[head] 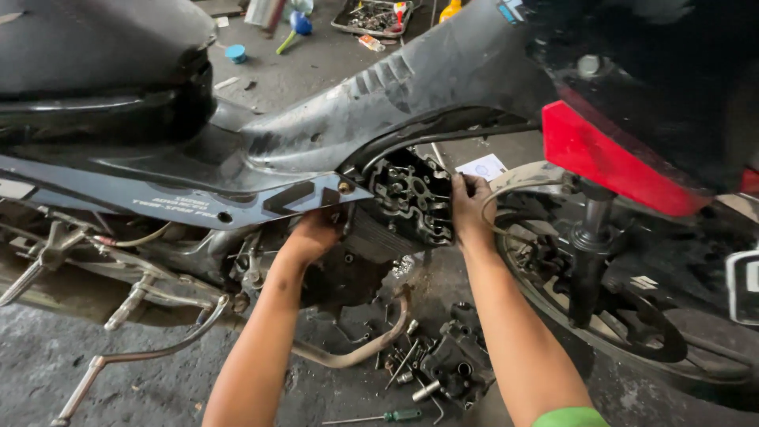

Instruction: Dismantling a motorcycle engine by removing bolts and the cylinder head

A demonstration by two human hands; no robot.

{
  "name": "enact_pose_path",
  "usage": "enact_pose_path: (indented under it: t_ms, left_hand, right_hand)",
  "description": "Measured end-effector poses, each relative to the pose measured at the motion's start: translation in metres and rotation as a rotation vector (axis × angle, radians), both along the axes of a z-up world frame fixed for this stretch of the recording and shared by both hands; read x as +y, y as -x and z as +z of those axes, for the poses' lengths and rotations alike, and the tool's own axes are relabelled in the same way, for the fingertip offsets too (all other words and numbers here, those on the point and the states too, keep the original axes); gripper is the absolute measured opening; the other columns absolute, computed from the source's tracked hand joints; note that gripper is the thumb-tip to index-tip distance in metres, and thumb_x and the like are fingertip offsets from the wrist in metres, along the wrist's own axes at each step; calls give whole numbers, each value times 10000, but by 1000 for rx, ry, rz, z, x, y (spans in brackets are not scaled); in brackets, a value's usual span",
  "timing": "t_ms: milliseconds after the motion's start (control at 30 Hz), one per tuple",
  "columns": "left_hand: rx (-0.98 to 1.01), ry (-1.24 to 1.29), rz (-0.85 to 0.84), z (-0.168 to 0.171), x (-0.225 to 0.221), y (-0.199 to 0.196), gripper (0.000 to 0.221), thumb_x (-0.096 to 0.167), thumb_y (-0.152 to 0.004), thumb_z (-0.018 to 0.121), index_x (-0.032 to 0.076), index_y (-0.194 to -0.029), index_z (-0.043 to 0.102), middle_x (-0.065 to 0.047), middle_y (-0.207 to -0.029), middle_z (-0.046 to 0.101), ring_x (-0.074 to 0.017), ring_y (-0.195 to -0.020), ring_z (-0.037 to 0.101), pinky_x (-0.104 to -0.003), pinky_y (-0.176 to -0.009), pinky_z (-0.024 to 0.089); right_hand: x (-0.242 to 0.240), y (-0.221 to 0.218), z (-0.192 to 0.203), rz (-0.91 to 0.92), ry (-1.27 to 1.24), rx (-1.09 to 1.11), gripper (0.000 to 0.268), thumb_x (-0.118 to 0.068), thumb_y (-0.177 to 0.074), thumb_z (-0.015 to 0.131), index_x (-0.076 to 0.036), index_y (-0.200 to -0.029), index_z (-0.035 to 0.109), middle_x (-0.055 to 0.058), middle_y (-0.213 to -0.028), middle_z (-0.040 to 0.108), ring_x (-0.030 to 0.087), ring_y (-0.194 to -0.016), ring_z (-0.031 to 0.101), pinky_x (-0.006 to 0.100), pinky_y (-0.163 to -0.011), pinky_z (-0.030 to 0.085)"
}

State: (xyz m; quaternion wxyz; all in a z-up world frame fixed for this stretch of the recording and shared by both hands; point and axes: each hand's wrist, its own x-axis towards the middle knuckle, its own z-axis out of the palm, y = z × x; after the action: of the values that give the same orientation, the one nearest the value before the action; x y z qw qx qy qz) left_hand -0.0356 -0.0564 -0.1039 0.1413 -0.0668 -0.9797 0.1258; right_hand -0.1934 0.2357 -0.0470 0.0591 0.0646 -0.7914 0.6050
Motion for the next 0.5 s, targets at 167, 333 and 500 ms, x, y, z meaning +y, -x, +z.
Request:
enact_pose_path:
  t_ms: [167, 333, 500]
  left_hand:
    - [-3, 13, -28, -6, -4, 0, 225, 232, -898, 598, 185, -992, 797, -123, -897, 770, -336, -884, 740, -507, -802, 569]
    - [-83, 1, -92, -8, -3, -4, 233, 244, -900, 595, 192, -1021, 788, -121, -927, 768, -333, -905, 738, -506, -805, 573]
    - [-84, 5, -96, -8, -6, -3, 245, 255, -902, 593, 198, -1049, 780, -119, -957, 765, -331, -925, 736, -505, -808, 577]
  right_hand:
    - [7, 38, -35, 0, 178, 245, 335, -299, -1067, 583, 25, -1152, 593, 245, -1043, 685, 342, -1018, 665, 457, -904, 513]
    - [12, 33, -43, -17, 218, 217, 395, -395, -1086, 531, -15, -1189, 570, 245, -1078, 673, 374, -1080, 662, 473, -941, 510]
    - [9, -4, 4, 20, 436, 101, 459, -507, -1045, 565, -83, -1217, 592, 174, -1127, 706, 276, -1101, 680, 414, -962, 523]
